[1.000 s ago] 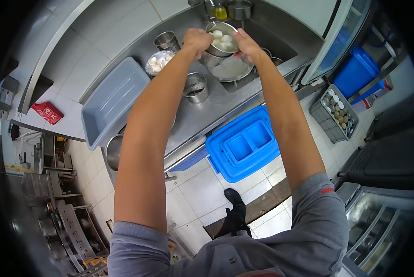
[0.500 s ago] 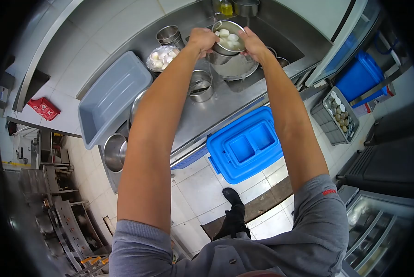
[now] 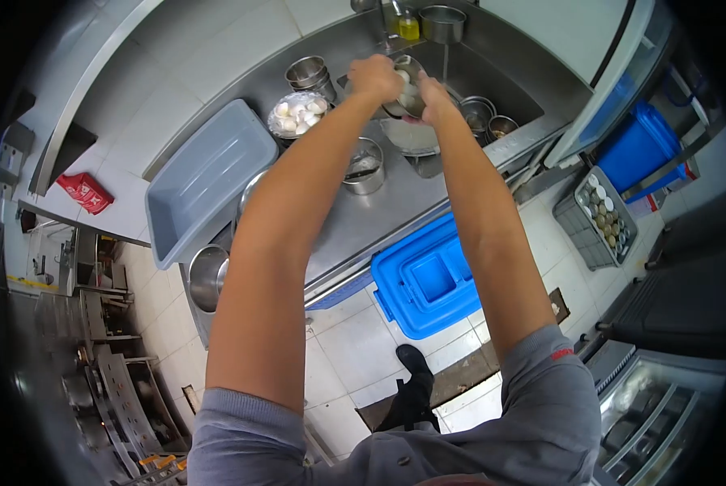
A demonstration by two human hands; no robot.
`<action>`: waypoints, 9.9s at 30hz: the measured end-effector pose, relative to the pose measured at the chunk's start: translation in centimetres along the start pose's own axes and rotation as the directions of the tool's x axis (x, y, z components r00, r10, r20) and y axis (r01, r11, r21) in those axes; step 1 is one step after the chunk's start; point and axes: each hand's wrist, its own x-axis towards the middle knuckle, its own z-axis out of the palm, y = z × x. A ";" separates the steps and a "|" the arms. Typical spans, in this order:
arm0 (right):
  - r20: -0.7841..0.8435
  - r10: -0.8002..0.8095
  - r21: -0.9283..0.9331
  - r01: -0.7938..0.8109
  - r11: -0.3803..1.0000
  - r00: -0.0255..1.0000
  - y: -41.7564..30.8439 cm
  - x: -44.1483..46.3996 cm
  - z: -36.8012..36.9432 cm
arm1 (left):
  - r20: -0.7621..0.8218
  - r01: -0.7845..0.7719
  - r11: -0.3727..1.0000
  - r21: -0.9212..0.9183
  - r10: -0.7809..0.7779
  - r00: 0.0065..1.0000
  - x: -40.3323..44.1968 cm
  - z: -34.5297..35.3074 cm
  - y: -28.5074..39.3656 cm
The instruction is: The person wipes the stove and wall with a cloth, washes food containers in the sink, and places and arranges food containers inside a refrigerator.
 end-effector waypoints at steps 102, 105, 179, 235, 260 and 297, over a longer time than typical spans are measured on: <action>0.671 -0.317 0.741 0.586 0.327 -0.671 47.7 -105.9 63.5 | -0.145 -0.126 0.371 -0.920 -0.623 -0.769 -122.6 -33.7 -12.1; 0.675 -0.240 0.702 0.508 0.499 -0.698 47.1 -105.1 59.0 | -0.079 -0.167 0.372 -0.913 -0.562 -0.824 -122.5 -35.6 -11.2; 0.726 -0.409 0.687 0.564 0.458 -0.552 54.5 -135.8 71.6 | 0.069 -0.246 0.651 -0.718 -0.286 -0.956 -129.5 -35.3 8.7; 0.859 -0.284 0.495 0.832 0.251 -0.425 53.5 -113.0 76.6 | 0.109 -0.230 0.610 -0.758 -0.229 -0.967 -129.2 -35.5 5.7; 0.797 -0.332 0.601 0.711 0.364 -0.504 56.7 -120.1 71.3 | 0.192 -0.122 0.702 -0.702 0.021 -0.981 -120.4 -26.6 13.0; -0.197 -0.515 -0.037 -0.519 0.854 -0.834 37.2 -98.0 9.2 | 0.848 0.714 0.557 -0.425 0.522 0.097 -51.3 1.4 16.6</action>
